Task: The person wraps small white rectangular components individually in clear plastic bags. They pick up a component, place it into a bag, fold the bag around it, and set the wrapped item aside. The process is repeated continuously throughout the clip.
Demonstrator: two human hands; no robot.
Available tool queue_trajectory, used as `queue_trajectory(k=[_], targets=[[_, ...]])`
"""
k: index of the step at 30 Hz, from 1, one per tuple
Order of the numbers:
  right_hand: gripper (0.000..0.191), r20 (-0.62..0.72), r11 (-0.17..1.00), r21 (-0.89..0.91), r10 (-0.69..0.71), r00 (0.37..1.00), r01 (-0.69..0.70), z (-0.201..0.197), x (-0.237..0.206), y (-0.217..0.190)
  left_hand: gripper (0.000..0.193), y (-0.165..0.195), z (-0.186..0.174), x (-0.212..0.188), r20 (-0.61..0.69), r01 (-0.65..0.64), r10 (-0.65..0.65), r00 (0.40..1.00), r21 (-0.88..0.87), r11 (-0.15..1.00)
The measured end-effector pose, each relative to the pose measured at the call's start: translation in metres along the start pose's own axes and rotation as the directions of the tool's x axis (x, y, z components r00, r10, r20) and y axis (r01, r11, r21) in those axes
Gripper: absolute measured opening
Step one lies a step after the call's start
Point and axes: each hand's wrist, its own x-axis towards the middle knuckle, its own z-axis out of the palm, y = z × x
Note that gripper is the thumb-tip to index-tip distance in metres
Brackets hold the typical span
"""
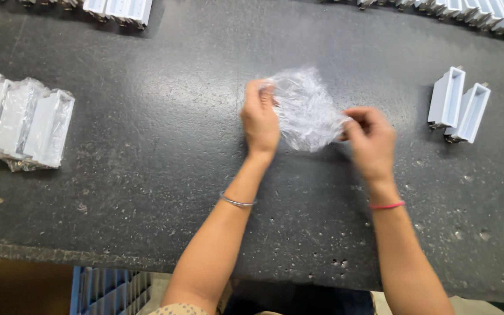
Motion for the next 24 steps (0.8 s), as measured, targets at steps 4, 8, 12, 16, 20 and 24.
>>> queue_trajectory(k=[4,8,12,16,20,24], targets=[[0.014,-0.086,0.996,0.027,-0.082,0.993,0.085,-0.010,0.002,-0.004,0.018,0.000,0.001,0.001,-0.018,-0.053,0.054,0.998,0.058,0.997],[0.016,-0.241,0.961,-0.095,-0.274,0.931,0.258,-0.006,-0.007,-0.013,0.018,0.003,-0.001,-0.001,-0.005,0.079,-0.079,0.997,-0.010,0.997],[0.017,-0.179,0.993,-0.041,-0.114,0.977,0.108,-0.005,-0.013,-0.019,0.019,0.006,-0.004,0.000,-0.019,0.048,-0.049,0.999,-0.063,0.997],[0.022,0.079,0.981,0.155,0.106,0.991,-0.117,0.006,-0.012,-0.007,0.019,0.008,0.000,-0.004,-0.026,-0.022,0.019,0.999,-0.093,0.995],[0.024,0.180,0.842,0.468,0.208,0.962,-0.269,0.014,-0.010,0.009,0.019,0.014,0.003,-0.012,0.055,0.017,-0.010,0.998,-0.127,0.992],[0.017,0.008,0.869,0.493,0.047,0.999,-0.045,0.012,-0.007,0.013,0.018,0.021,0.007,-0.020,0.167,0.099,-0.076,0.983,-0.132,0.986]])
